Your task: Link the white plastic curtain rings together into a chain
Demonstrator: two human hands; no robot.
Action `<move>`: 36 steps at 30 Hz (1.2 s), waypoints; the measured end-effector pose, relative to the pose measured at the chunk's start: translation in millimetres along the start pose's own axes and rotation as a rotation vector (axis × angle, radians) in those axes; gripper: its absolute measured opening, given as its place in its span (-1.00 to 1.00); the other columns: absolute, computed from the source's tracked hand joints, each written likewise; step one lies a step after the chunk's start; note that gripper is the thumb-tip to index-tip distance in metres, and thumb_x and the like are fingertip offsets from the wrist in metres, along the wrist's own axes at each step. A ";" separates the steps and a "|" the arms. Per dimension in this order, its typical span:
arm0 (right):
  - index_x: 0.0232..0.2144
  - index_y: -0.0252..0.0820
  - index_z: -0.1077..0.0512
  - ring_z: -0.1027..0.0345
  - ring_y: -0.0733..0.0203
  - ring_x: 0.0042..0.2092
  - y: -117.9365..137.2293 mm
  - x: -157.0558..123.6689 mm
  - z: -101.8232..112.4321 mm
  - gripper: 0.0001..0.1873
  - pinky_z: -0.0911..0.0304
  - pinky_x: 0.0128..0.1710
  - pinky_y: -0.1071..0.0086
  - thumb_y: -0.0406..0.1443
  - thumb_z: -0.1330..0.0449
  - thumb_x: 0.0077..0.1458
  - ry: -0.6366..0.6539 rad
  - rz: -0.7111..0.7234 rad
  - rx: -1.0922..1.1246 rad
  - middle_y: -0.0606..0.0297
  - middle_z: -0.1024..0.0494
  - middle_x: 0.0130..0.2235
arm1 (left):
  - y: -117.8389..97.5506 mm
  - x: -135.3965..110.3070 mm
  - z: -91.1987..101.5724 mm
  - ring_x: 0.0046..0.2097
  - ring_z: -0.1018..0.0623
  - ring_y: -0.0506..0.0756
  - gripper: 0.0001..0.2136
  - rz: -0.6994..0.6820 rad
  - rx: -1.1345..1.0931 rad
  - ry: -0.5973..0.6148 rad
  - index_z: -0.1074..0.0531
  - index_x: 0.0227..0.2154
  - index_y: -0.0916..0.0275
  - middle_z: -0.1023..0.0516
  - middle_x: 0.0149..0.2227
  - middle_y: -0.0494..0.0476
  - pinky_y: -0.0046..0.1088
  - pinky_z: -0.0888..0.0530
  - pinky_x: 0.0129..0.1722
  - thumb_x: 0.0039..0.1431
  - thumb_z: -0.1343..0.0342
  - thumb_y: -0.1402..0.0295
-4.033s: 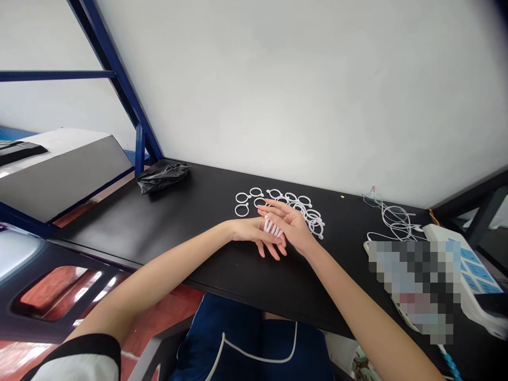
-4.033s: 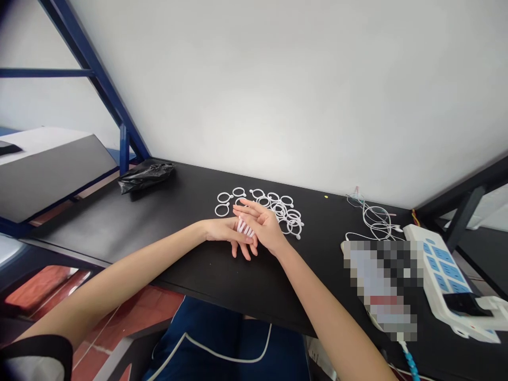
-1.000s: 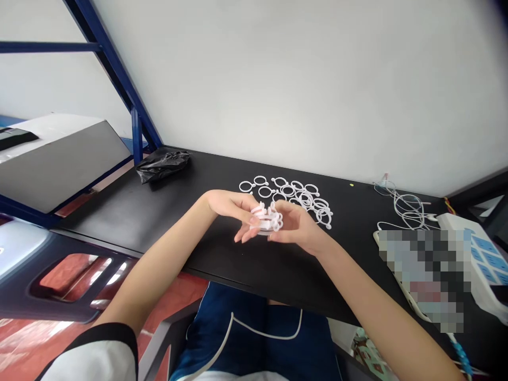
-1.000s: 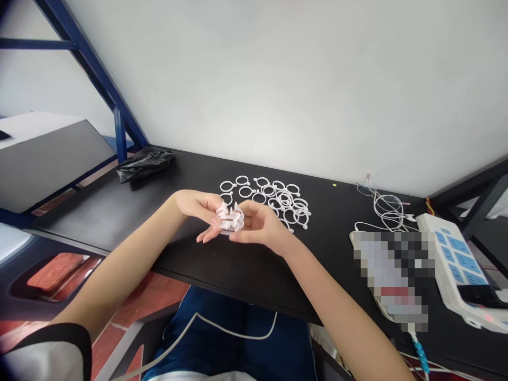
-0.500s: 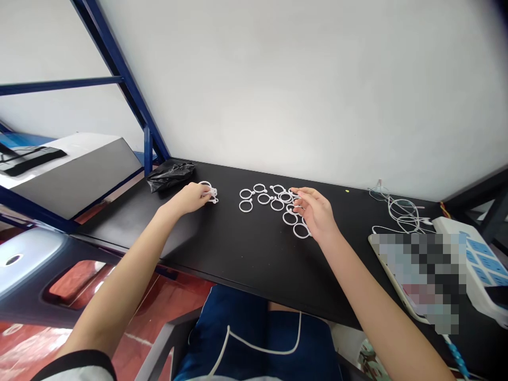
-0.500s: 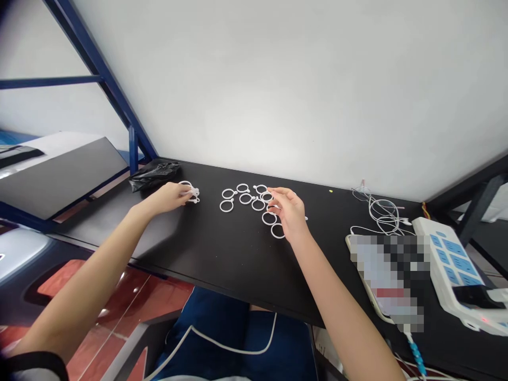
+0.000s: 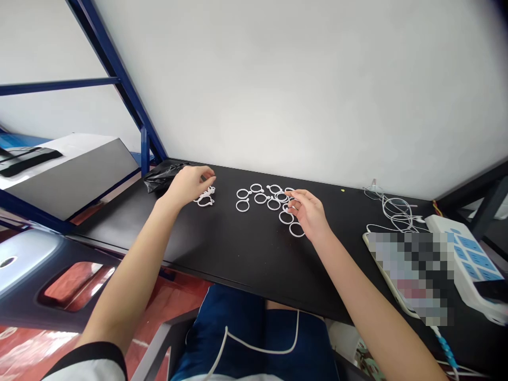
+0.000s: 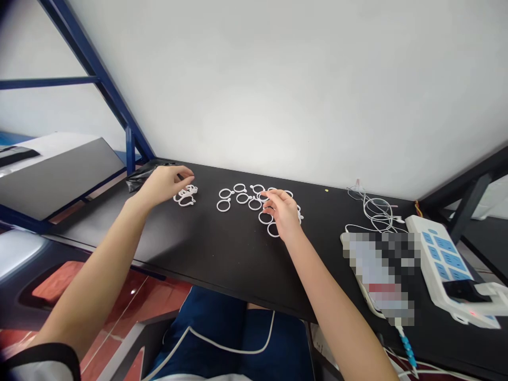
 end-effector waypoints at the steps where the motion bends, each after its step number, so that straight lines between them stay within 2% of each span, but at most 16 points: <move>1: -0.49 -0.14 -0.50 -0.34 0.39 -0.46 0.5 0.3 0.0 -0.80 -0.36 -0.50 0.48 -0.24 -0.42 -0.20 0.005 0.009 0.001 0.30 -0.64 -0.28 | -11.6 1.7 -0.8 -0.30 -0.61 0.12 -0.69 -0.056 -0.038 -0.011 -0.52 -0.16 0.24 -0.65 -0.25 0.11 -0.43 -0.43 -0.24 0.20 0.01 0.19; 3: -0.49 -0.14 -0.50 -0.33 0.40 -0.47 0.6 1.1 1.0 -0.81 -0.35 -0.51 0.49 -0.24 -0.42 -0.19 0.006 0.022 0.007 0.31 -0.63 -0.32 | -35.0 5.1 -20.4 -0.32 -0.60 0.08 -0.71 -0.184 -0.063 0.096 -0.52 -0.15 0.23 -0.63 -0.22 0.09 -0.44 -0.44 -0.21 0.18 -0.01 0.23; 5: -0.49 -0.15 -0.50 -0.33 0.40 -0.49 -0.4 2.1 2.6 -0.81 -0.34 -0.52 0.49 -0.24 -0.41 -0.19 -0.002 0.028 0.011 0.32 -0.62 -0.35 | -51.5 7.6 -46.9 -0.30 -0.59 0.08 -0.69 -0.285 0.013 0.197 -0.50 -0.11 0.24 -0.57 -0.07 0.15 -0.43 -0.44 -0.22 0.16 -0.03 0.24; 8: -0.49 -0.16 -0.50 -0.33 0.41 -0.51 -3.2 3.5 3.6 -0.80 -0.34 -0.53 0.49 -0.23 -0.42 -0.20 -0.008 0.021 0.014 0.33 -0.62 -0.37 | -58.9 13.2 -82.9 -0.22 -0.58 0.10 -0.58 -0.316 0.091 0.290 -0.42 0.06 0.23 -0.48 0.06 0.20 -0.43 -0.44 -0.20 0.12 -0.09 0.27; 11: -0.50 -0.17 -0.50 -0.32 0.41 -0.52 -5.2 4.2 4.5 -0.78 -0.34 -0.54 0.49 -0.23 -0.42 -0.23 -0.022 0.010 0.024 0.33 -0.62 -0.38 | -60.2 19.5 -103.9 -0.15 -0.57 0.13 -0.66 -0.288 0.099 0.329 -0.47 -0.04 0.24 -0.51 -0.01 0.18 -0.45 -0.44 -0.20 0.10 -0.10 0.31; 15: -0.51 -0.17 -0.50 -0.32 0.40 -0.53 -5.4 4.0 5.6 -0.79 -0.33 -0.55 0.49 -0.25 -0.43 -0.25 -0.042 -0.002 0.034 0.33 -0.61 -0.40 | -60.0 28.6 -108.6 -0.21 -0.57 0.15 -0.79 -0.239 0.106 0.345 -0.52 -0.28 0.25 -0.59 -0.21 0.16 -0.47 -0.40 -0.30 -0.04 -0.13 0.46; 18: -0.51 -0.17 -0.49 -0.31 0.41 -0.54 -4.7 3.3 6.7 -0.80 -0.32 -0.56 0.49 -0.26 -0.41 -0.24 -0.060 -0.006 0.046 0.33 -0.60 -0.42 | -59.4 39.0 -95.9 -0.32 -0.54 0.12 -0.88 -0.223 0.075 0.335 -0.52 -0.42 0.25 -0.59 -0.33 0.14 -0.48 -0.35 -0.38 -0.10 -0.17 0.45; 21: -0.51 -0.17 -0.49 -0.31 0.41 -0.54 -4.7 2.8 7.2 -0.81 -0.32 -0.56 0.49 -0.27 -0.40 -0.23 -0.069 -0.013 0.053 0.34 -0.60 -0.44 | -64.3 54.3 -75.2 -0.34 -0.51 0.05 -0.87 -0.245 -0.025 0.267 -0.52 -0.37 0.26 -0.60 -0.31 0.13 -0.50 -0.35 -0.37 -0.01 -0.13 0.42; 23: -0.51 -0.17 -0.49 -0.31 0.40 -0.54 -4.8 2.7 7.4 -0.82 -0.32 -0.56 0.49 -0.27 -0.40 -0.23 -0.072 -0.018 0.054 0.33 -0.59 -0.44 | -70.3 64.1 -70.2 -0.38 -0.49 -0.01 -0.82 -0.271 -0.112 0.258 -0.53 -0.27 0.26 -0.60 -0.30 0.11 -0.53 -0.36 -0.37 0.07 -0.09 0.40; 25: -0.52 -0.17 -0.48 -0.31 0.40 -0.54 -4.5 3.0 8.1 -0.82 -0.32 -0.56 0.49 -0.27 -0.40 -0.23 -0.076 -0.019 0.055 0.32 -0.60 -0.43 | -77.3 71.2 -78.0 -0.46 -0.45 -0.05 -0.76 -0.297 -0.244 0.315 -0.53 -0.19 0.25 -0.61 -0.31 0.10 -0.57 -0.35 -0.45 0.14 -0.08 0.29; 26: -0.52 -0.17 -0.48 -0.31 0.41 -0.54 -4.2 3.2 8.4 -0.82 -0.32 -0.56 0.49 -0.26 -0.39 -0.22 -0.078 -0.017 0.057 0.32 -0.60 -0.43 | -80.5 73.5 -86.0 -0.49 -0.42 -0.07 -0.71 -0.292 -0.389 0.375 -0.54 -0.14 0.27 -0.60 -0.33 0.13 -0.57 -0.33 -0.50 0.17 -0.07 0.24; 27: -0.52 -0.17 -0.48 -0.30 0.41 -0.54 -3.8 3.4 8.7 -0.82 -0.32 -0.56 0.49 -0.26 -0.39 -0.22 -0.080 -0.015 0.059 0.33 -0.60 -0.43 | -80.7 76.4 -94.5 -0.52 -0.39 -0.07 -0.66 -0.259 -0.513 0.415 -0.54 -0.11 0.29 -0.59 -0.37 0.15 -0.57 -0.30 -0.53 0.20 -0.04 0.19; 28: -0.51 -0.17 -0.47 -0.30 0.41 -0.54 -3.6 3.6 8.9 -0.81 -0.32 -0.56 0.49 -0.26 -0.39 -0.22 -0.081 -0.014 0.060 0.33 -0.60 -0.43 | -76.2 81.4 -100.9 -0.55 -0.36 -0.08 -0.62 -0.195 -0.574 0.393 -0.55 -0.11 0.32 -0.57 -0.41 0.15 -0.58 -0.26 -0.57 0.21 -0.01 0.17; 31: -0.52 -0.17 -0.46 -0.30 0.40 -0.54 -4.3 3.9 8.9 -0.79 -0.31 -0.57 0.49 -0.26 -0.40 -0.24 -0.082 -0.023 0.059 0.33 -0.59 -0.45 | -71.5 90.6 -120.9 -0.55 -0.36 -0.05 -0.61 -0.168 -0.542 0.362 -0.57 -0.17 0.38 -0.54 -0.49 0.14 -0.56 -0.27 -0.58 0.17 -0.04 0.15; 36: -0.52 -0.16 -0.44 -0.31 0.39 -0.55 -6.8 3.2 7.3 -0.78 -0.31 -0.58 0.49 -0.25 -0.40 -0.25 -0.077 -0.041 0.046 0.34 -0.59 -0.46 | -68.9 104.0 -137.6 -0.42 -0.48 -0.01 -0.79 -0.213 -0.392 0.366 -0.60 -0.39 0.33 -0.58 -0.46 0.08 -0.54 -0.39 -0.38 -0.01 -0.15 0.31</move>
Point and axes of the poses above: each hand's wrist, its own x-axis towards the middle knuckle, its own z-axis out of the back of the hand, y = z × x, the point moved 9 cm from there along x, towards the middle knuckle
